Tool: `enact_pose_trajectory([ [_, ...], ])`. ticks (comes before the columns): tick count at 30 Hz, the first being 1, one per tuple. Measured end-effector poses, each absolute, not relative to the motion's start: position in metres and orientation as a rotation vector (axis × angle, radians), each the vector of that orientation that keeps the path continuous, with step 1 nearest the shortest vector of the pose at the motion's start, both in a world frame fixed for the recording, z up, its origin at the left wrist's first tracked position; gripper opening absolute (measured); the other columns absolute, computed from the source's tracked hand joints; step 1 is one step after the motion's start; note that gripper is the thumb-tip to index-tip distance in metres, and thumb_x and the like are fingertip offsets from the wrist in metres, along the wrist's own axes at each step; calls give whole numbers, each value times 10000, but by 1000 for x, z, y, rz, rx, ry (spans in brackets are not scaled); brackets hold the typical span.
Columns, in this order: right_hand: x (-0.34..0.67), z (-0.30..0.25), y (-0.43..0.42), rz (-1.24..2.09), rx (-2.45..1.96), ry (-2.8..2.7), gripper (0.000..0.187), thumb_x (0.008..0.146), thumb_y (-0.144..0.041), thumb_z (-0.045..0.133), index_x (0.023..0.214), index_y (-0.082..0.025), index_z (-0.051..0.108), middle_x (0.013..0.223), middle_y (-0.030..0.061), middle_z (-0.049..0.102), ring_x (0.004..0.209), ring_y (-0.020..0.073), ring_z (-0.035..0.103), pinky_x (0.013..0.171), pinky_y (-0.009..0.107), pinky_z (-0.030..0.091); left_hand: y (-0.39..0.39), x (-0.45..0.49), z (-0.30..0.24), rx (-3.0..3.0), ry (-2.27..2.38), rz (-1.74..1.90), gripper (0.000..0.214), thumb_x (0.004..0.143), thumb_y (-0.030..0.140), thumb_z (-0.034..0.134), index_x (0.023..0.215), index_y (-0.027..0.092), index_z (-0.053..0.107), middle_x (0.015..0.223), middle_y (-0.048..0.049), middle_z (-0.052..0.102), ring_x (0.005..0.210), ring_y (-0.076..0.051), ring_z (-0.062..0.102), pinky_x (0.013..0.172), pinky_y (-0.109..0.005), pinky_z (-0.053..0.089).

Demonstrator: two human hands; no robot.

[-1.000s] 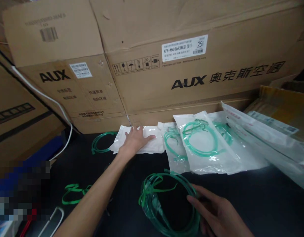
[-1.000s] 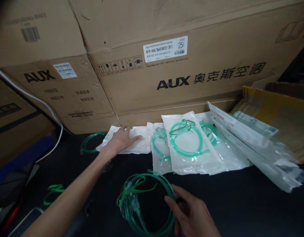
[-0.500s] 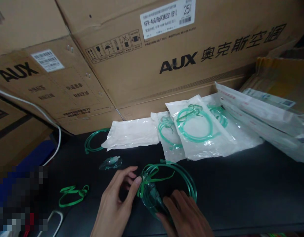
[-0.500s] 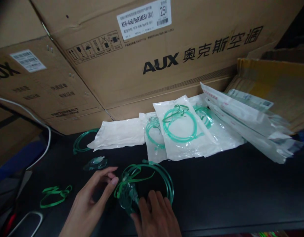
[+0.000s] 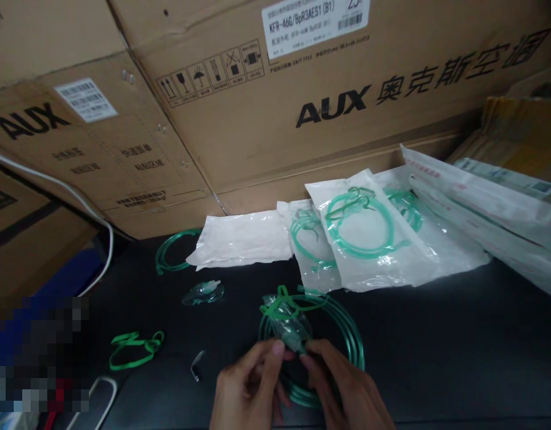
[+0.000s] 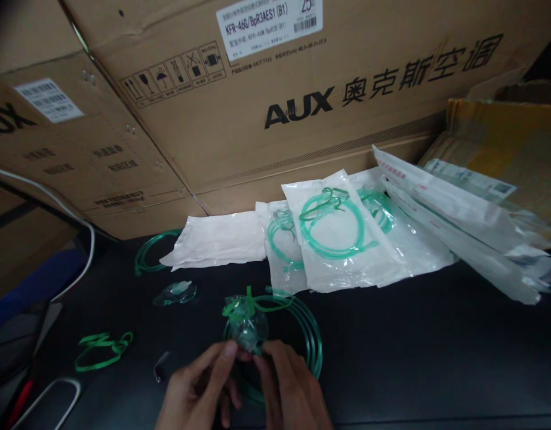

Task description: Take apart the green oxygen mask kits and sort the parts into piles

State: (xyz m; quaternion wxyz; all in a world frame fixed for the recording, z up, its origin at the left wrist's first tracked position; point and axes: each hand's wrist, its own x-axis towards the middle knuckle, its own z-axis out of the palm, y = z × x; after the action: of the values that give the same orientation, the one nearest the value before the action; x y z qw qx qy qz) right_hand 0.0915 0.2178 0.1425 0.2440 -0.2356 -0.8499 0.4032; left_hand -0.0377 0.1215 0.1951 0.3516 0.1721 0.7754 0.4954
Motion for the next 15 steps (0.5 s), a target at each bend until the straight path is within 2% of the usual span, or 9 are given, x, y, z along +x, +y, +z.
enact_pose_trajectory([
  [6, 94, 127, 218, 1034, -552, -2305, 280, 1138, -297, 327, 1201, -281, 600, 982, 16, 800, 855, 153, 799, 781, 191, 591, 141, -32, 194, 341, 1709, 1350, 737, 742, 814, 710, 1060, 153, 779, 431, 56, 532, 335, -66, 435, 339, -132, 325],
  [12, 86, 139, 209, 1027, -680, -2149, 226, 1112, -440, 425, 1069, -296, 593, 826, -26, 740, 677, 142, 757, 654, 180, 581, 139, -31, 183, 255, 1712, 1424, 697, 752, 759, 761, 1107, 160, 774, 409, 68, 493, 337, -59, 408, 353, -132, 314],
  [15, 82, 143, 207, 967, -692, -2096, 247, 1124, -411, 393, 1031, -287, 585, 806, -22, 711, 649, 135, 737, 631, 181, 573, 136, -29, 177, 237, 1699, 1468, 691, 751, 762, 760, 1126, 182, 771, 397, 66, 503, 340, -63, 410, 354, -128, 308],
])
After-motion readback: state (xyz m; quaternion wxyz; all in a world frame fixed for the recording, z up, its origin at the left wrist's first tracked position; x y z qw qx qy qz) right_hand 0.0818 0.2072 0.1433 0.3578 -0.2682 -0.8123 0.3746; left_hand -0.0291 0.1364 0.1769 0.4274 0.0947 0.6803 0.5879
